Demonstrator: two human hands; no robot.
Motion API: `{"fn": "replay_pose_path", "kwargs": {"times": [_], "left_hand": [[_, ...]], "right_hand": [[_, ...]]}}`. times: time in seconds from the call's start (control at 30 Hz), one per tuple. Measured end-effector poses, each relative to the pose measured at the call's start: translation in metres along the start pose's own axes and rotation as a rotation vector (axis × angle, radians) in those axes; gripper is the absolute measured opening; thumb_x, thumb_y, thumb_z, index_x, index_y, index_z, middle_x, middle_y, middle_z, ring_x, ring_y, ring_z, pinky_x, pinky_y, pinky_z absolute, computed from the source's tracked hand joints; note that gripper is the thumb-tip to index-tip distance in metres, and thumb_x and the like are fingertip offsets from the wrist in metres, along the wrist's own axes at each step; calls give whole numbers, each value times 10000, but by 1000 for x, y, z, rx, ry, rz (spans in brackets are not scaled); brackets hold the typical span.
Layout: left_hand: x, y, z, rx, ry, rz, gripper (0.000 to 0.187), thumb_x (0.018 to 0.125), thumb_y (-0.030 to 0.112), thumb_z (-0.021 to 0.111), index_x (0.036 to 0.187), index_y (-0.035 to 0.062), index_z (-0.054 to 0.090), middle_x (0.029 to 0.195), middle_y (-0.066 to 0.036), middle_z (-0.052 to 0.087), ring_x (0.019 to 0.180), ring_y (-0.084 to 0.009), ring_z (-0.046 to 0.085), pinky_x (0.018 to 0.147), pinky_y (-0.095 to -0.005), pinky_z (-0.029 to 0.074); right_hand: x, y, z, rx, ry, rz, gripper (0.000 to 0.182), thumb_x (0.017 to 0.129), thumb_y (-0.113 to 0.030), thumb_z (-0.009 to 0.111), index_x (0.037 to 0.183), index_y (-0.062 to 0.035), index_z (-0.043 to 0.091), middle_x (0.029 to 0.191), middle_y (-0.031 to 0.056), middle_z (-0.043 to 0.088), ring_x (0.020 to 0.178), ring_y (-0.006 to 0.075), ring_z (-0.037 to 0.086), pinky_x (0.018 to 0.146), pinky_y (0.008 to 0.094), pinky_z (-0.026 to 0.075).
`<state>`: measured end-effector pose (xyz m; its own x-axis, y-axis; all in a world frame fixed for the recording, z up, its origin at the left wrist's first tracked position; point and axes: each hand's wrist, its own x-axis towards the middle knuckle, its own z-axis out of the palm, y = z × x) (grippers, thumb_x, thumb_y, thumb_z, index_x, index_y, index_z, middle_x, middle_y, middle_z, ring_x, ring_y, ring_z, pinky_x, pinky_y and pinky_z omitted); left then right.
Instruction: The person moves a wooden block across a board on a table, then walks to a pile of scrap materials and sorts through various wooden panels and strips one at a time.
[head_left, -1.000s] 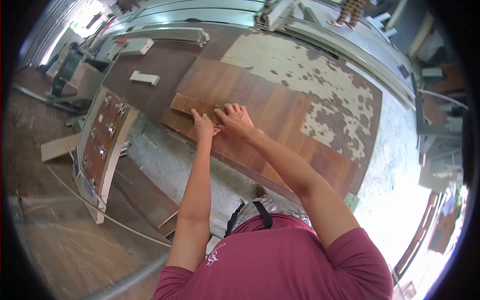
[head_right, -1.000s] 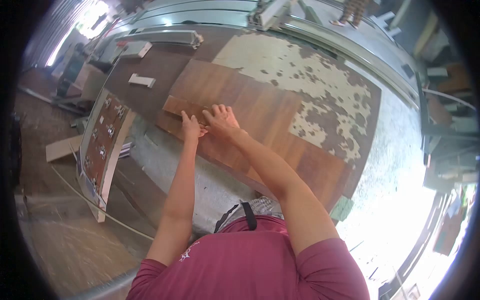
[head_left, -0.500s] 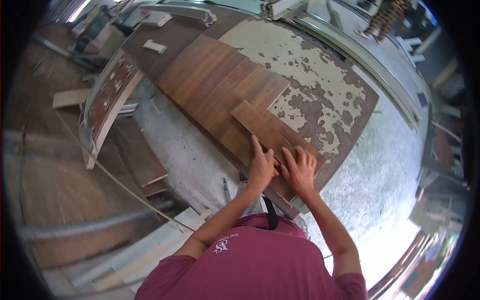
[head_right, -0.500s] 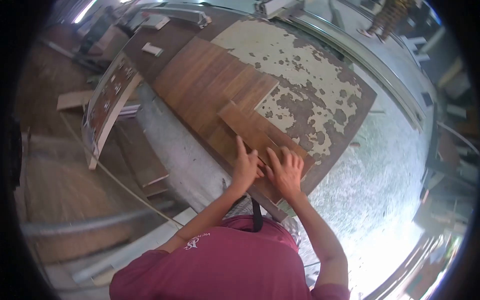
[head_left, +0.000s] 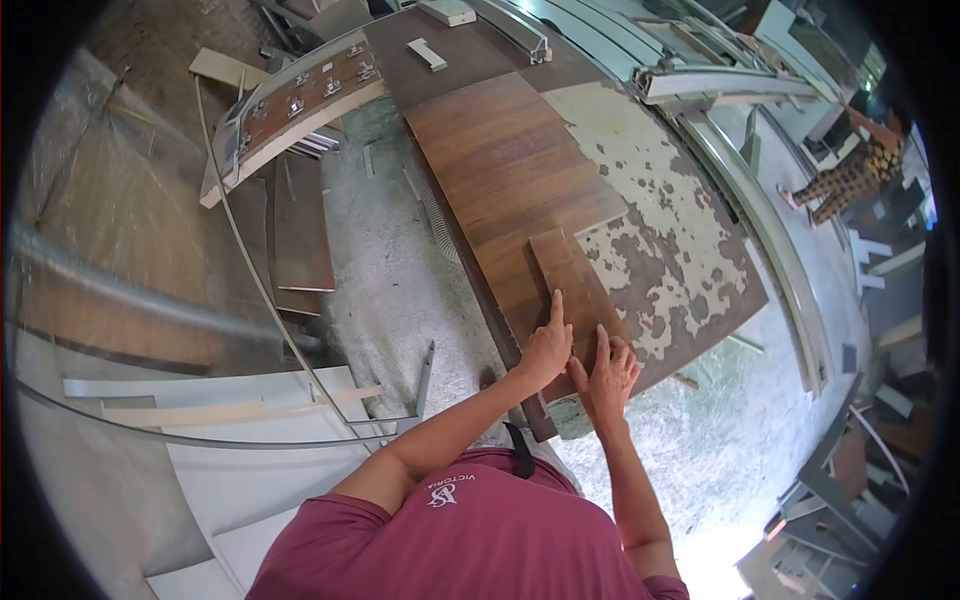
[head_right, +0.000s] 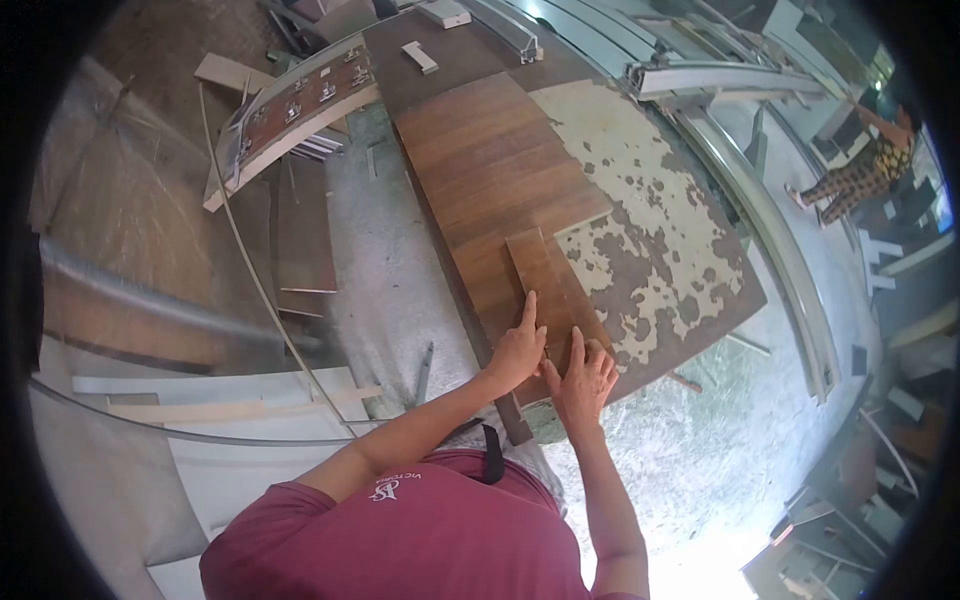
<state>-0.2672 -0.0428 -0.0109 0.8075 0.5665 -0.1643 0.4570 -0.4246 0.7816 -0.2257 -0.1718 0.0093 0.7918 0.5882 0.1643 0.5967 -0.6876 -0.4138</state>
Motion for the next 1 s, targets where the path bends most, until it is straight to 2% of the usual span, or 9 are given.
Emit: {"fn": "replay_pose_path", "kwargs": {"times": [0.07, 0.17, 0.23, 0.3, 0.4, 0.47, 0.5, 0.73, 1.0], "left_hand": [[5, 0, 7, 138, 43, 39, 631, 885, 200, 412, 1372, 21, 53, 582, -240, 576, 513, -353, 594, 606, -473, 501], [18, 4, -4, 26, -44, -43, 644, 878, 191, 423, 1365, -8, 51, 601, -257, 574, 561, -383, 595, 622, -494, 487], [34, -3, -11, 76, 24, -38, 637, 874, 193, 427, 1360, -23, 76, 633, -261, 582, 604, -388, 601, 595, -481, 493], [55, -8, -28, 186, 12, -40, 647, 858, 195, 434, 1364, -13, 88, 739, -265, 602, 704, -399, 604, 652, -480, 483], [99, -21, -50, 195, 19, -42, 629, 855, 201, 417, 1357, -30, 115, 775, -274, 602, 727, -402, 603, 664, -481, 483], [131, -16, -70, -13, 73, -82, 622, 858, 221, 403, 1350, -45, 131, 793, -279, 601, 746, -410, 601, 681, -489, 480], [150, -23, -80, -9, 78, -95, 622, 858, 221, 403, 1350, -45, 131, 793, -279, 601, 746, -410, 601, 681, -489, 480], [271, -59, -144, 86, 204, -147, 584, 868, 255, 407, 1363, 34, 187, 839, -263, 608, 795, -395, 606, 726, -489, 478], [359, -84, -202, 280, 307, -183, 521, 898, 288, 371, 1364, 95, 238, 951, -210, 617, 884, -347, 609, 765, -444, 481]], "right_hand": [[7, 0, 8, -69, 14, -22, 630, 728, -359, 638, 1268, -113, 427, 1137, 132, 451, 1057, 314, 414, 905, 443, 300], [16, 2, 10, -133, 23, -58, 639, 719, -380, 635, 1264, -112, 434, 1134, 127, 458, 1041, 318, 426, 888, 448, 322], [33, -7, 27, -157, 80, -114, 635, 715, -375, 631, 1258, -106, 443, 1133, 132, 460, 1040, 321, 426, 883, 446, 328], [55, -25, 38, -123, 88, -133, 589, 718, -368, 624, 1230, -120, 473, 1093, 121, 479, 1015, 323, 441, 854, 446, 345], [101, -46, 50, -115, 105, -189, 579, 716, -367, 624, 1220, -123, 477, 1069, 115, 492, 970, 322, 465, 832, 431, 366], [134, -46, 56, -163, 113, -180, 580, 715, -369, 625, 1219, -123, 477, 1065, 114, 495, 956, 320, 471, 823, 428, 375], [152, -58, 68, -164, 105, -168, 577, 719, -374, 621, 1220, -126, 476, 1063, 111, 495, 960, 316, 469, 820, 426, 379], [280, -114, 140, -141, 113, -211, 579, 742, -408, 589, 1239, -136, 467, 1060, 107, 494, 987, 302, 455, 840, 409, 375], [377, -171, 180, -103, 42, -168, 550, 763, -395, 573, 1234, -131, 464, 1088, 120, 488, 1003, 309, 454, 840, 409, 383]]}}
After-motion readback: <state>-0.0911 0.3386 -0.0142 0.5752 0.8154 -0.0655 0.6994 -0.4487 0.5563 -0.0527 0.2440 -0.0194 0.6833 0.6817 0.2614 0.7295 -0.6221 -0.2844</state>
